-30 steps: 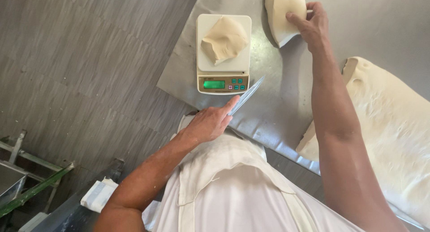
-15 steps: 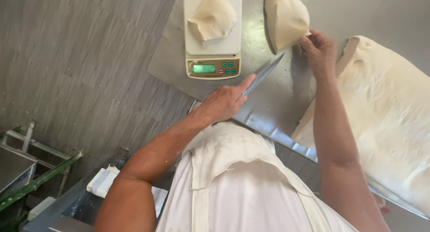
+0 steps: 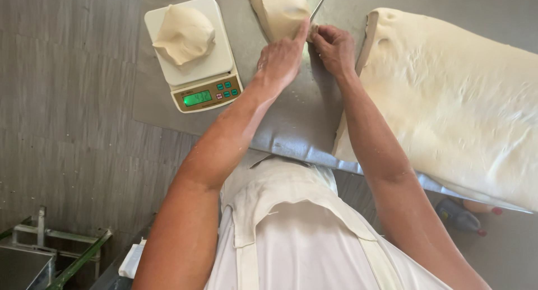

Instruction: The person cuts a large block of dough into smaller pieces using a knife and weighs them on a digital scale. They then roll the weighed portions into small balls by hand and arrange them in a row on the stainless steel table.

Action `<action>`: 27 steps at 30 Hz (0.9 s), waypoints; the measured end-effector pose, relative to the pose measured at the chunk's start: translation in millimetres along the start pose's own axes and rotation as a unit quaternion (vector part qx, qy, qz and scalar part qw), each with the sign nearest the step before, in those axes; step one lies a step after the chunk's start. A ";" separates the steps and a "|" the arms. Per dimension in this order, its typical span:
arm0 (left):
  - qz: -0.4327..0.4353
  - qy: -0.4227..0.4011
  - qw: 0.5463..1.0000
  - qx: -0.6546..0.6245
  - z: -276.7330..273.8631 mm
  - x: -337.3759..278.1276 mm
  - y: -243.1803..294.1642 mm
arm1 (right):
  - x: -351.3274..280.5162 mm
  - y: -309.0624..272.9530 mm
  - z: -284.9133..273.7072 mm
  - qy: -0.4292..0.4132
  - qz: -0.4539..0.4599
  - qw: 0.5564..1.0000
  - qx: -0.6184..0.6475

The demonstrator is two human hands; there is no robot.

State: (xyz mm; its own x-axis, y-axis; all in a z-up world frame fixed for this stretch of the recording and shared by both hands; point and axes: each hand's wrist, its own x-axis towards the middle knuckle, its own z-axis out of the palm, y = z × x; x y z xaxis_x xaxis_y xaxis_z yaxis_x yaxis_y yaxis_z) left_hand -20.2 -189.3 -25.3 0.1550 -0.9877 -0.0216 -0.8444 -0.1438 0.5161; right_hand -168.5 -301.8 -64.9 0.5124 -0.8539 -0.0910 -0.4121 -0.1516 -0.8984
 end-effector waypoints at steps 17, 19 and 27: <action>-0.091 -0.123 0.972 -0.176 -46.0 -203.8 -34.1 | 4.8 -157.7 162.1 -0.057 -0.379 0.911 -0.150; -0.088 -0.120 0.969 -0.199 -52.7 -210.5 -40.3 | 7.7 -145.9 171.5 -0.050 -0.435 0.886 -0.152; -0.091 -0.062 0.961 -0.252 -62.8 -220.2 -59.4 | 2.5 -55.3 14.5 0.038 -0.091 0.990 -0.096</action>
State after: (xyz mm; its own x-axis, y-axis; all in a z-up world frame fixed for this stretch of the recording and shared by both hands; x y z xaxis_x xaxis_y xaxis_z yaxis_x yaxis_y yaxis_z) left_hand 28.0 40.6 2.5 0.1875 -0.9534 -0.2365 -0.4487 -0.2973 0.8428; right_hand -133.5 -288.3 -21.6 0.5357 -0.8379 0.1044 -0.4578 -0.3921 -0.7979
